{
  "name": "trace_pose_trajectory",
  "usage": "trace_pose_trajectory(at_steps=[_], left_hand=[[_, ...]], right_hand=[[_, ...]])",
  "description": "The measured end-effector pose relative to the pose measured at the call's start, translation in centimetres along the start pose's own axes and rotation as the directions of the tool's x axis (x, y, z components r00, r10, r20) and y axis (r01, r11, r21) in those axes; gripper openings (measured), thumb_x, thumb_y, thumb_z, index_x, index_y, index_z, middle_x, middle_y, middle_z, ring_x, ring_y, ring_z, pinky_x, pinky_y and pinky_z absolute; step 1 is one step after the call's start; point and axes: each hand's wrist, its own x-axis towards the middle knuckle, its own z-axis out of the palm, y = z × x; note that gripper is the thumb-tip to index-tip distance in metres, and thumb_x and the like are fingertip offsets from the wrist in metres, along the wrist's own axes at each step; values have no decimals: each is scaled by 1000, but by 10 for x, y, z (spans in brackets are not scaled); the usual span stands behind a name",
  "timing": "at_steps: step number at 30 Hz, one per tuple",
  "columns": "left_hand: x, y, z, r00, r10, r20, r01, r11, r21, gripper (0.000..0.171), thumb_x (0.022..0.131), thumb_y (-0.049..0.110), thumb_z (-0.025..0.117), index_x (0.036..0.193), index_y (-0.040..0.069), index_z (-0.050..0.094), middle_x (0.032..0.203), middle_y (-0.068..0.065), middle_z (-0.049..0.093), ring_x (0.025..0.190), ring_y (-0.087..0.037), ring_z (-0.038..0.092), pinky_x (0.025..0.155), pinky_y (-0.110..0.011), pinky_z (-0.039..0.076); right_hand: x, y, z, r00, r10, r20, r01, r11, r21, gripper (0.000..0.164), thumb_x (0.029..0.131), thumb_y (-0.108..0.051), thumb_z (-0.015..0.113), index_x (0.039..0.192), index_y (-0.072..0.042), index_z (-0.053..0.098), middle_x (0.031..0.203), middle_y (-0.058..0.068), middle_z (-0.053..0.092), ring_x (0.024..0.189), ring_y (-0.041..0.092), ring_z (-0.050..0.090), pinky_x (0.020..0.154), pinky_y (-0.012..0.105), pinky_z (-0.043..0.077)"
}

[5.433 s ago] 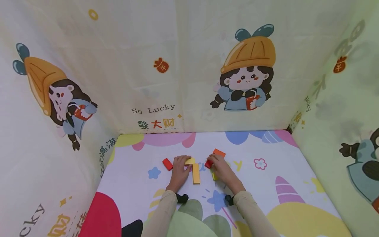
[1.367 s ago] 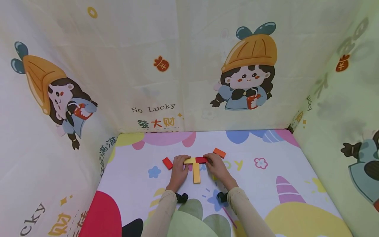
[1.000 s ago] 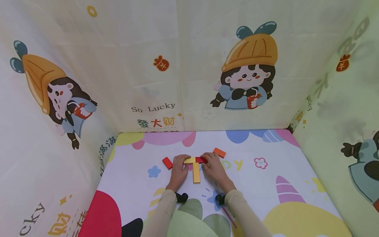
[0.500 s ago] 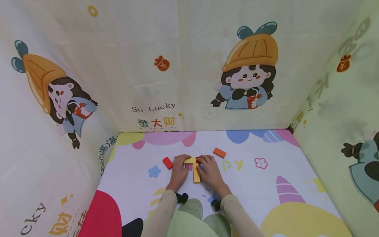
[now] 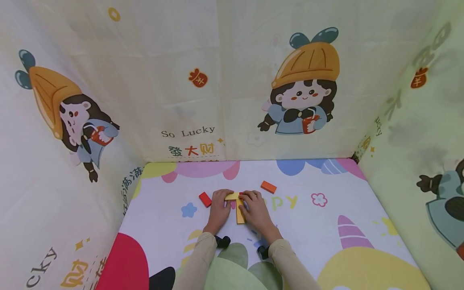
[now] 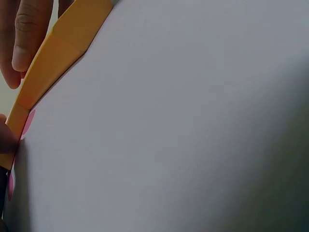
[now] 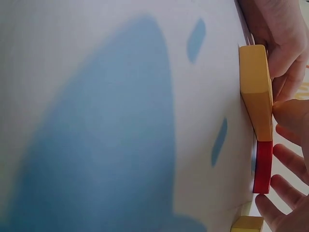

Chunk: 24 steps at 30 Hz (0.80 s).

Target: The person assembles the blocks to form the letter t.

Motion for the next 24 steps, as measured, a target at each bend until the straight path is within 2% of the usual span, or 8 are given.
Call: trace_pose_trajectory(at_steps=[9,17,24], left_hand=[[0,2,1,1000,-24,10,24,1000,5,34,97,2,69,128,15,67,133,-3,68,128,-24,55,111,-43,51],[1,5,0,1000,-27,2,27,1000,2,39,95,-2,68,131,13,64,134,-4,67,128,-25,54,109,-45,52],[3,13,-7,991,-113,68,117,992,-56,38,99,1,64,135,13,62,139,-6,64,130,-26,53,113,-43,50]], right_hand=[[0,-1,-1,1000,0,10,0,1000,-12,38,98,-27,74,132,-13,70,140,9,61,135,34,49,114,52,47],[1,0,-1,1000,6,28,-6,1000,-6,39,98,-28,74,133,-13,70,141,9,60,136,34,48,114,51,48],[1,-1,-1,999,15,30,-14,1000,-9,38,98,-27,74,133,-13,69,141,9,60,136,34,48,114,51,47]])
